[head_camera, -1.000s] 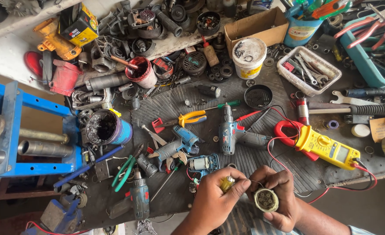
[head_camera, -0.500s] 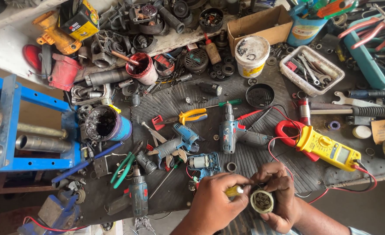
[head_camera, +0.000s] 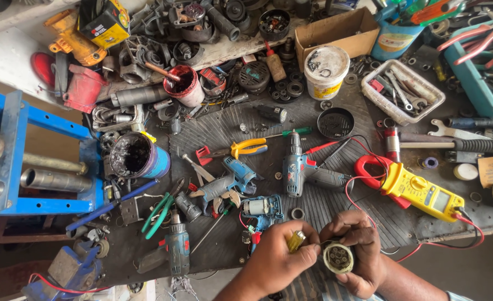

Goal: The person assembles small internal components into a cylindrical motor housing. Using pliers and a screwdriver, they place and adjust a gear and a bearing inside the housing, then rotate the gear to check fit.

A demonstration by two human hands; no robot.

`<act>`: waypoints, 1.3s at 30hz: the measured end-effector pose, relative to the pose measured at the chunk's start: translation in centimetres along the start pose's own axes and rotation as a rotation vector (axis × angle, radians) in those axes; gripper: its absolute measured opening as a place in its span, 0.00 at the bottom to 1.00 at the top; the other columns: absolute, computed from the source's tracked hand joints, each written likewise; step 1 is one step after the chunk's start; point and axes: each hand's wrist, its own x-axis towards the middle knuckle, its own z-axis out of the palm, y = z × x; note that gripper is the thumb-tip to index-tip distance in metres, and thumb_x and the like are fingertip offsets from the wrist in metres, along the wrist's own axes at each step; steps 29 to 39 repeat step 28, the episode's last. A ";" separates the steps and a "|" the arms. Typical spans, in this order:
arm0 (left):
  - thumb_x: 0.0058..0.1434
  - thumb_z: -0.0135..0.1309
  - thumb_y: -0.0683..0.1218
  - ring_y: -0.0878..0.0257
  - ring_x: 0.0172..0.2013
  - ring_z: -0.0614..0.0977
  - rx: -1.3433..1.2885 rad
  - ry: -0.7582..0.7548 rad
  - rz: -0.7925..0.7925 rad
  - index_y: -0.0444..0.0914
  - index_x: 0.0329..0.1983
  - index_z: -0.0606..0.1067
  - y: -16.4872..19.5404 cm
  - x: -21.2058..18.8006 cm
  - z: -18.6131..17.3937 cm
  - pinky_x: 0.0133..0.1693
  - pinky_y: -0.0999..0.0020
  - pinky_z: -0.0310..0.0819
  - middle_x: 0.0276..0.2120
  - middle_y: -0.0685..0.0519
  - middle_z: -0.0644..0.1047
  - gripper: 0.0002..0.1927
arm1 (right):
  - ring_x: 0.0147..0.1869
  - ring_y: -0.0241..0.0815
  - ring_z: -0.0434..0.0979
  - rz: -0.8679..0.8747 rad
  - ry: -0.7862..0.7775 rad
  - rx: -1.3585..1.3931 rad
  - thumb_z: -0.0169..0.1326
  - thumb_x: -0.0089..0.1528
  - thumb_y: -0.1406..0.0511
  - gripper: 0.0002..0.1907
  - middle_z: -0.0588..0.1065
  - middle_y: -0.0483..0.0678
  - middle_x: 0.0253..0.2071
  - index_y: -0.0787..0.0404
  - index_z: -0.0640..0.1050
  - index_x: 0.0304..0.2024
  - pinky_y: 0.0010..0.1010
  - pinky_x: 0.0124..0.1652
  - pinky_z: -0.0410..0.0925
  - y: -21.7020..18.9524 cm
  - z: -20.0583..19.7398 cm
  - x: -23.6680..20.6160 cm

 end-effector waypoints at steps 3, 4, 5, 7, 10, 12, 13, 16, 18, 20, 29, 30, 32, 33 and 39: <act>0.64 0.60 0.50 0.74 0.32 0.74 -0.089 -0.146 0.034 0.34 0.41 0.75 -0.7 0.2 -1.1 0.35 0.77 0.69 0.30 0.59 0.75 0.14 | 0.55 0.51 0.75 -0.010 -0.019 0.034 0.59 0.61 0.59 0.29 0.60 0.60 0.56 0.63 0.61 0.56 0.42 0.51 0.76 0.1 0.2 -0.1; 0.64 0.60 0.51 0.73 0.32 0.75 -0.135 -0.172 0.022 0.34 0.41 0.75 -0.9 0.4 -1.3 0.35 0.76 0.70 0.30 0.58 0.75 0.15 | 0.55 0.51 0.75 -0.017 -0.024 0.037 0.59 0.61 0.59 0.29 0.60 0.60 0.56 0.63 0.61 0.56 0.42 0.51 0.76 0.1 0.3 -0.2; 0.64 0.60 0.52 0.72 0.32 0.76 -0.181 -0.197 0.012 0.34 0.41 0.75 -1.0 0.5 -1.4 0.35 0.76 0.71 0.30 0.58 0.76 0.16 | 0.55 0.51 0.73 -0.010 -0.016 0.030 0.59 0.60 0.59 0.29 0.60 0.60 0.56 0.63 0.61 0.56 0.42 0.52 0.75 0.0 0.3 -0.3; 0.65 0.59 0.52 0.72 0.33 0.76 -0.260 -0.182 0.037 0.34 0.42 0.74 -1.2 0.6 -1.0 0.37 0.76 0.71 0.31 0.58 0.76 0.16 | 0.56 0.50 0.70 -0.002 -0.003 0.017 0.59 0.60 0.59 0.29 0.60 0.60 0.55 0.62 0.61 0.56 0.43 0.53 0.73 0.0 0.2 -0.4; 0.65 0.59 0.51 0.73 0.29 0.73 -0.240 -0.123 0.012 0.34 0.41 0.73 -1.1 0.7 -0.6 0.32 0.77 0.67 0.28 0.58 0.75 0.15 | 0.57 0.50 0.71 -0.002 0.014 0.028 0.59 0.61 0.60 0.29 0.60 0.60 0.56 0.63 0.60 0.57 0.44 0.55 0.73 -0.1 0.3 -0.3; 0.65 0.58 0.51 0.74 0.27 0.72 -0.186 -0.081 0.018 0.34 0.40 0.73 -0.9 0.6 -0.3 0.30 0.77 0.66 0.26 0.58 0.74 0.14 | 0.56 0.50 0.71 0.000 0.021 -0.005 0.59 0.61 0.60 0.29 0.61 0.60 0.55 0.63 0.60 0.57 0.44 0.55 0.73 -0.1 0.3 -0.3; 0.66 0.57 0.51 0.74 0.28 0.72 -0.158 -0.066 0.045 0.34 0.40 0.73 -0.7 0.7 -0.2 0.30 0.77 0.67 0.26 0.58 0.74 0.14 | 0.56 0.50 0.71 0.001 0.024 -0.021 0.59 0.60 0.60 0.29 0.61 0.60 0.55 0.63 0.61 0.56 0.44 0.55 0.73 -0.1 0.3 -0.2; 0.67 0.57 0.51 0.75 0.28 0.72 -0.080 -0.024 0.108 0.34 0.39 0.73 -0.1 0.6 -0.1 0.31 0.77 0.67 0.26 0.59 0.73 0.14 | 0.54 0.48 0.70 -0.013 0.037 -0.052 0.59 0.59 0.59 0.29 0.62 0.59 0.54 0.63 0.62 0.55 0.43 0.54 0.73 -0.1 0.4 0.1; 0.68 0.56 0.50 0.75 0.28 0.71 -0.032 -0.003 0.137 0.34 0.39 0.73 0.6 0.6 -0.2 0.31 0.77 0.66 0.26 0.59 0.72 0.14 | 0.54 0.46 0.71 -0.019 0.016 -0.083 0.60 0.60 0.59 0.28 0.63 0.59 0.52 0.63 0.62 0.55 0.40 0.52 0.74 0.0 0.2 0.4; 0.67 0.56 0.50 0.75 0.28 0.72 0.003 0.013 0.148 0.34 0.38 0.73 1.0 0.8 -0.2 0.31 0.77 0.67 0.26 0.60 0.73 0.13 | 0.54 0.46 0.71 -0.014 0.007 -0.089 0.59 0.60 0.58 0.28 0.64 0.58 0.52 0.63 0.63 0.54 0.38 0.51 0.74 -0.3 0.2 0.3; 0.64 0.56 0.47 0.74 0.27 0.73 0.055 0.002 0.015 0.35 0.38 0.75 0.2 2.1 -0.7 0.29 0.76 0.67 0.24 0.57 0.75 0.10 | 0.53 0.47 0.74 0.050 -0.016 -0.004 0.59 0.62 0.58 0.27 0.62 0.59 0.53 0.63 0.63 0.55 0.40 0.51 0.76 -0.1 0.0 -0.1; 0.64 0.56 0.47 0.74 0.27 0.73 0.055 0.002 0.015 0.35 0.38 0.75 0.2 2.1 -0.7 0.29 0.76 0.67 0.24 0.57 0.75 0.10 | 0.53 0.47 0.74 0.050 -0.016 -0.004 0.59 0.62 0.58 0.27 0.62 0.59 0.53 0.63 0.63 0.55 0.40 0.51 0.76 -0.1 0.0 -0.1; 0.64 0.56 0.47 0.74 0.27 0.73 0.055 0.002 0.015 0.35 0.38 0.75 0.2 2.1 -0.7 0.29 0.76 0.67 0.24 0.57 0.75 0.10 | 0.53 0.47 0.74 0.050 -0.016 -0.004 0.59 0.62 0.58 0.27 0.62 0.59 0.53 0.63 0.63 0.55 0.40 0.51 0.76 -0.1 0.0 -0.1; 0.64 0.56 0.47 0.74 0.27 0.73 0.055 0.002 0.015 0.35 0.38 0.75 0.2 2.1 -0.7 0.29 0.76 0.67 0.24 0.57 0.75 0.10 | 0.53 0.47 0.74 0.050 -0.016 -0.004 0.59 0.62 0.58 0.27 0.62 0.59 0.53 0.63 0.63 0.55 0.40 0.51 0.76 -0.1 0.0 -0.1; 0.64 0.56 0.47 0.74 0.27 0.73 0.055 0.002 0.015 0.35 0.38 0.75 0.2 2.1 -0.7 0.29 0.76 0.67 0.24 0.57 0.75 0.10 | 0.53 0.47 0.74 0.050 -0.016 -0.004 0.59 0.62 0.58 0.27 0.62 0.59 0.53 0.63 0.63 0.55 0.40 0.51 0.76 -0.1 0.0 -0.1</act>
